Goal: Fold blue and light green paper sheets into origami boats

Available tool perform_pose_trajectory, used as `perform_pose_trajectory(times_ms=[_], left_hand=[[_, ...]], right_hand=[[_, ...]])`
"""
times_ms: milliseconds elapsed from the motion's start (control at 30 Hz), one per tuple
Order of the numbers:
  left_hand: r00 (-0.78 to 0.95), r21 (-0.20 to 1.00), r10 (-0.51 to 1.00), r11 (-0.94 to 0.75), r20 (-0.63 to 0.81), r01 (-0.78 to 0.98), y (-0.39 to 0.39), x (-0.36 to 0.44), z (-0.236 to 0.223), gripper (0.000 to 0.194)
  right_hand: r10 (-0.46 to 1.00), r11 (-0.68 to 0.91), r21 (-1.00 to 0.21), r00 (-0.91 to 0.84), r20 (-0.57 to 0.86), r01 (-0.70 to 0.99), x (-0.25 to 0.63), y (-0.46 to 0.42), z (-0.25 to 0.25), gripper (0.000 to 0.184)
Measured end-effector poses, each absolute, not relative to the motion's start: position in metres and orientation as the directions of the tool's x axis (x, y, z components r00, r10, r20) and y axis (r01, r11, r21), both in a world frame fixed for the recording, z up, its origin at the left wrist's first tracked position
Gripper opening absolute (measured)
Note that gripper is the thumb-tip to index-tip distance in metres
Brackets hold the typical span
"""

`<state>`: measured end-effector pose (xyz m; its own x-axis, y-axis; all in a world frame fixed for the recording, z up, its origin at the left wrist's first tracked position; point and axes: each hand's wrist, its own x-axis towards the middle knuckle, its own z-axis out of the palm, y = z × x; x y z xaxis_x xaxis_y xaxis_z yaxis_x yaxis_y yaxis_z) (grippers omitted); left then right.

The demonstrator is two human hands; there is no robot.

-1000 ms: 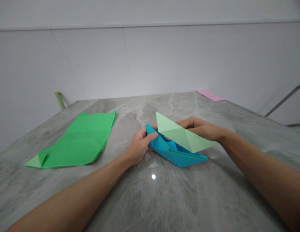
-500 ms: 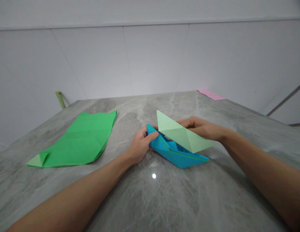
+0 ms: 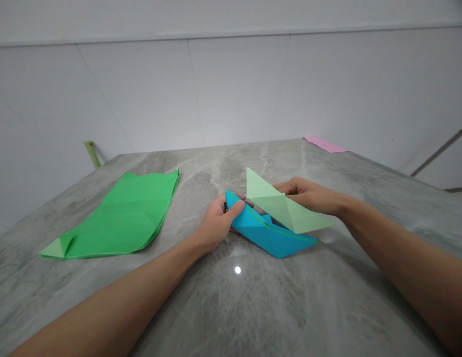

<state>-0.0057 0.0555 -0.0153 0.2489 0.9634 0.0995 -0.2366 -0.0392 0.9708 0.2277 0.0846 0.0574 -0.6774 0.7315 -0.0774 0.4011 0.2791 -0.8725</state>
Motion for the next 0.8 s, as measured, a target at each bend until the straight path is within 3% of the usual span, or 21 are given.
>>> perform_pose_trajectory(times_ms=[233, 500, 800], left_hand=[[0.245, 0.975, 0.962, -0.066, 0.118, -0.211, 0.056, -0.006, -0.015, 0.034], [0.258, 0.983, 0.957, -0.097, 0.135, -0.156, 0.054, -0.005, -0.012, 0.033], [0.244, 0.982, 0.953, -0.161, 0.180, -0.096, 0.053, -0.005, -0.010, 0.028]], right_hand=[[0.700, 0.183, -0.900, -0.695, -0.163, 0.395, 0.228, 0.086, 0.051, 0.031], [0.689, 0.217, -0.896, -0.711, -0.142, 0.389, 0.220, 0.087, 0.044, 0.037], [0.707, 0.221, -0.888, -0.694, -0.139, 0.404, 0.216, 0.081, 0.046, 0.031]])
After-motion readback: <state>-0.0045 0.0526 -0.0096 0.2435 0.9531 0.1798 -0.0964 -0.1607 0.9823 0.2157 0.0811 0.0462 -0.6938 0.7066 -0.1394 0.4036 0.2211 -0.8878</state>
